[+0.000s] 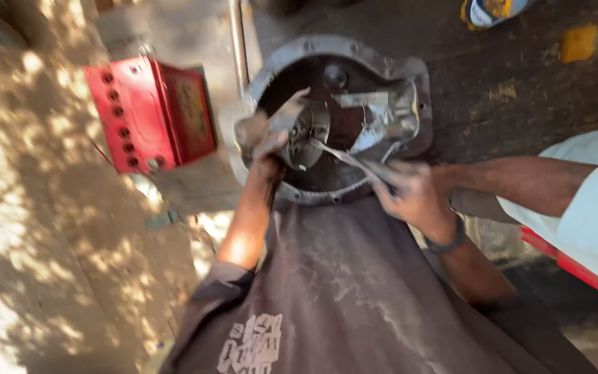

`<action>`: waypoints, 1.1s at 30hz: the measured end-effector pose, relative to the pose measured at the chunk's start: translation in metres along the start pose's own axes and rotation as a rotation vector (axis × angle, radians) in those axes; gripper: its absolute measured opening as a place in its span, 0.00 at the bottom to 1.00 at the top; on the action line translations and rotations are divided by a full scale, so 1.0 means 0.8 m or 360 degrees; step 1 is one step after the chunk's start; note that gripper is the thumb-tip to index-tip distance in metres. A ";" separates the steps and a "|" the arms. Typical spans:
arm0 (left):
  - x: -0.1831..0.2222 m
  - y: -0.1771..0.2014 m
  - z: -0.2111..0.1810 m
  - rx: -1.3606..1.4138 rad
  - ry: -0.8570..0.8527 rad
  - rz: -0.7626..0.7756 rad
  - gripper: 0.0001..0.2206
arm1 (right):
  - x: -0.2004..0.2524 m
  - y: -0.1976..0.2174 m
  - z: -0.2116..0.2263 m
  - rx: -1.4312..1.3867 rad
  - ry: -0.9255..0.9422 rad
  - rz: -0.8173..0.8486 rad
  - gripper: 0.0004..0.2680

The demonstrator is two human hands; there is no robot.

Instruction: Scrubbing and rinsing mechanical components in a basin of cleaning fluid at a repair workbench.

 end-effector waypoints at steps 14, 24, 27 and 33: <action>0.002 -0.004 -0.016 -0.0154 -0.0139 -0.0013 0.48 | 0.006 -0.008 -0.002 -0.0077 0.0131 -0.0197 0.08; -0.011 0.043 0.007 -0.0497 -0.0358 -0.0139 0.49 | 0.019 -0.032 0.011 -0.0254 -0.0039 -0.0333 0.07; 0.001 0.001 0.000 -0.0784 -0.0551 -0.0299 0.48 | -0.027 -0.014 0.001 -0.0246 -0.0514 -0.0389 0.08; -0.006 -0.015 -0.018 -0.0327 -0.0415 -0.0210 0.48 | 0.019 -0.039 -0.019 -0.0327 0.0236 -0.0366 0.12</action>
Point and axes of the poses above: each hand's wrist, its own x-axis away from the middle knuckle, its own y-axis out of the back of the hand, z = x × y, the point moved 4 cm from there along -x, towards the middle knuckle, and after that the axes turned 5 degrees about y, right-handed, at the moved point
